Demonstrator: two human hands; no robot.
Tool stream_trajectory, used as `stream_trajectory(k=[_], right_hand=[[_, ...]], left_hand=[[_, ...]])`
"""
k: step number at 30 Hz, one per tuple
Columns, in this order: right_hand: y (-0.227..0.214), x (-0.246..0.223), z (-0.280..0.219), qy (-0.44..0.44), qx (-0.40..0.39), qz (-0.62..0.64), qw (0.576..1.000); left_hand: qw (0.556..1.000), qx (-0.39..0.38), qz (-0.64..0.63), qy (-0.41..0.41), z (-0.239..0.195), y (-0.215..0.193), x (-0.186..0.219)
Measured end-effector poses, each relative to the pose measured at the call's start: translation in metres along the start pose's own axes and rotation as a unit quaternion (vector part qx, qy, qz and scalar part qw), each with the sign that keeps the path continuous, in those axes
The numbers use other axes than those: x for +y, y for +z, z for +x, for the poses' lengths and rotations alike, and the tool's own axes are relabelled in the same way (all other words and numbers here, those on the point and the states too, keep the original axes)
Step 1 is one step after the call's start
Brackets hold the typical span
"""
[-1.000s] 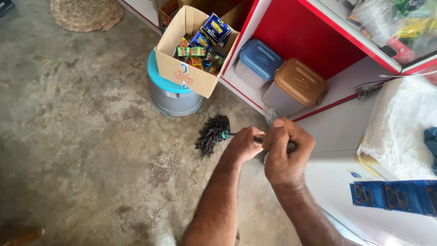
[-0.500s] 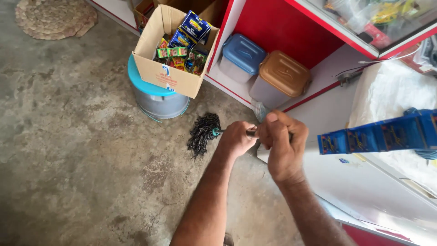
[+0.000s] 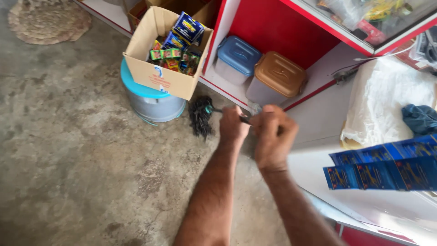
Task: Mopping a floor in a small grocery store or shop environment.
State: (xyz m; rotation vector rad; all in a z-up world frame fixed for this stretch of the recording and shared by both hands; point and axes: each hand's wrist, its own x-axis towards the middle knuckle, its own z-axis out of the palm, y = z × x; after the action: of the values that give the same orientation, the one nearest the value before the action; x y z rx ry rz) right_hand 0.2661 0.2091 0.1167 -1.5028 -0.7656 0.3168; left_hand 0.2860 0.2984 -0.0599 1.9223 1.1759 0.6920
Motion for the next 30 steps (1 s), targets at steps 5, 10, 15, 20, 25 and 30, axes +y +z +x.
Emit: stream_trajectory(k=[5,10,15,20,25,30], right_hand=[[-0.011,0.028,-0.015,-0.070,-0.015,-0.073,0.995],[-0.028,0.006,-0.011,-0.069,0.028,-0.107,0.992],[-0.042,0.006,-0.023,-0.068,0.016,-0.269,0.961],[-0.054,0.021,-0.045,-0.045,-0.006,-0.257,0.965],[-0.050,0.016,-0.015,-0.096,0.027,-0.144,0.984],[-0.029,-0.004,0.019,-0.074,0.057,0.057,0.994]], left_hand=[[0.998,-0.055,0.019,0.018,0.006,0.040,-0.023],[0.992,-0.117,0.013,0.044,-0.016,0.051,0.012],[0.969,-0.234,0.003,0.085,-0.028,0.081,0.014],[0.946,-0.288,0.018,0.146,-0.047,0.069,0.014],[0.930,-0.327,0.055,0.158,-0.027,0.010,0.050],[0.914,-0.359,0.161,0.098,0.014,-0.030,0.059]])
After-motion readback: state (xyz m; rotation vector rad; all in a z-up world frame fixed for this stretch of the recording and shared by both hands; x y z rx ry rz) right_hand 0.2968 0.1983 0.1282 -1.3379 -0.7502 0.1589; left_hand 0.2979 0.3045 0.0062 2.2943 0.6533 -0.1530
